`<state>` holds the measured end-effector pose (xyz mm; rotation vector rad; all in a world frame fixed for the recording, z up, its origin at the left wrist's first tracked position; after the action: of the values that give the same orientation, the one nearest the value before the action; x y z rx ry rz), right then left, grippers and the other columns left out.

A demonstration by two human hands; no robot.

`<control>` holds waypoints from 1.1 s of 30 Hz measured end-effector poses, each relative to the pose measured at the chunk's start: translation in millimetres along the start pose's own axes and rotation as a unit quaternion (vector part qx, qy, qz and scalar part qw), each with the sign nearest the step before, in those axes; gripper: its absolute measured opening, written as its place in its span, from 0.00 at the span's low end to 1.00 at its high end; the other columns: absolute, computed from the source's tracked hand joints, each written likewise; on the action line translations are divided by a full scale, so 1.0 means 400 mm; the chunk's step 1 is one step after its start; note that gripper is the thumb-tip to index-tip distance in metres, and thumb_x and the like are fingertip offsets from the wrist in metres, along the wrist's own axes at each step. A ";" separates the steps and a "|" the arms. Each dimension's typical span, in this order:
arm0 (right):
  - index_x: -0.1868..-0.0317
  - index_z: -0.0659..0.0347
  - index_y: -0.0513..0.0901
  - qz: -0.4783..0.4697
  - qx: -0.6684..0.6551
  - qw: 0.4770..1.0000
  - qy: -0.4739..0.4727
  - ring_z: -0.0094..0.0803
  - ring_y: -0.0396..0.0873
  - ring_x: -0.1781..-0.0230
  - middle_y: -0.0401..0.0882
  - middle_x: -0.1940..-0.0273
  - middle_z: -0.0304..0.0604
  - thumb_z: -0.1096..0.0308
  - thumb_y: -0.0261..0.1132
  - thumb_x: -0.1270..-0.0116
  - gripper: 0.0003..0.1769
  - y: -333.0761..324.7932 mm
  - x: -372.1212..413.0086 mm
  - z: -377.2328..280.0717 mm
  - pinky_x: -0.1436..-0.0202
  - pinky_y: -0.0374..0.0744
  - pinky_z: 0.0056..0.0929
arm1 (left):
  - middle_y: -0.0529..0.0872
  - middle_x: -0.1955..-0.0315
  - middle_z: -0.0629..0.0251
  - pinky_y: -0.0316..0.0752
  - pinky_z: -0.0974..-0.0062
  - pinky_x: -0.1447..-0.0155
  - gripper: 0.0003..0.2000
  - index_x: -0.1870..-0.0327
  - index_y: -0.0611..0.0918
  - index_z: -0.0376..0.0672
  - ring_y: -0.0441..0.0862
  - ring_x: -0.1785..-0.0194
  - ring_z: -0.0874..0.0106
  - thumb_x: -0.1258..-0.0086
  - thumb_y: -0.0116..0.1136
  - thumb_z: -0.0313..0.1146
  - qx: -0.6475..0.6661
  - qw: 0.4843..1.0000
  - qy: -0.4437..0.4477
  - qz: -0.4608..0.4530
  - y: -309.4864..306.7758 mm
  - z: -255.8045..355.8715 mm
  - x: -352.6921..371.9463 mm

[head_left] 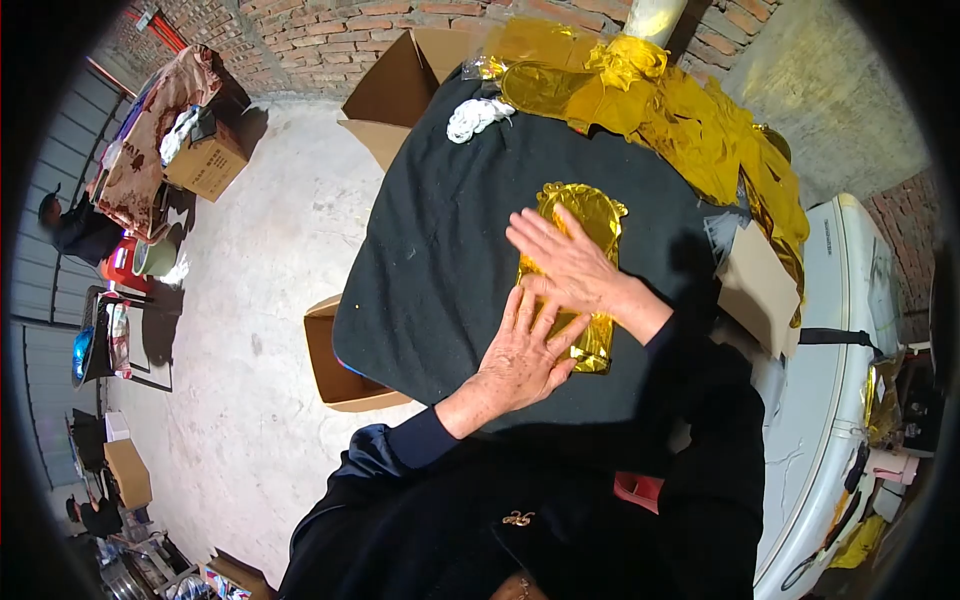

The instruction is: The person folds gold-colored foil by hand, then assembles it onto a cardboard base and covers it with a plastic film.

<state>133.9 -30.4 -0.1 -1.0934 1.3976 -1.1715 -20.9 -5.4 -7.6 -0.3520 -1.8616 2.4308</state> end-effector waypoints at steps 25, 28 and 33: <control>0.66 0.64 0.82 -0.162 -0.092 0.969 0.160 0.57 0.87 0.61 0.88 0.65 0.53 0.41 0.69 0.31 0.29 -0.141 0.049 0.115 0.56 0.81 0.53 | 0.54 0.11 0.59 0.36 0.42 0.08 0.33 0.13 0.64 0.67 0.44 0.09 0.49 0.16 0.50 0.60 0.044 0.924 0.369 -0.093 -0.033 -0.116 -0.075; 0.63 0.65 0.84 -0.188 -0.135 0.953 0.198 0.55 0.88 0.59 0.89 0.64 0.53 0.42 0.68 0.31 0.28 -0.130 0.074 0.102 0.54 0.81 0.52 | 0.54 0.11 0.59 0.36 0.40 0.08 0.33 0.13 0.64 0.65 0.44 0.09 0.49 0.16 0.52 0.59 0.069 0.896 0.422 -0.118 -0.041 -0.120 -0.090; 0.60 0.64 0.88 -0.211 -0.247 0.923 0.204 0.50 0.88 0.61 0.89 0.67 0.52 0.47 0.68 0.29 0.24 -0.087 0.125 0.093 0.55 0.82 0.48 | 0.55 0.11 0.58 0.35 0.39 0.09 0.36 0.13 0.65 0.63 0.44 0.09 0.49 0.19 0.57 0.58 0.084 0.867 0.461 -0.168 -0.034 -0.121 -0.101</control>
<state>166.3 -88.8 25.8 -1.6314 1.9118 -1.4534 27.7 36.5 -0.7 -0.8876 -1.1473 1.6761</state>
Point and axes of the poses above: each hand's wrist, its own x-axis away from the middle knuckle, its own y-axis out of the palm, z = x × y, the point moved 5 cm from there along -x, towards the middle knuckle
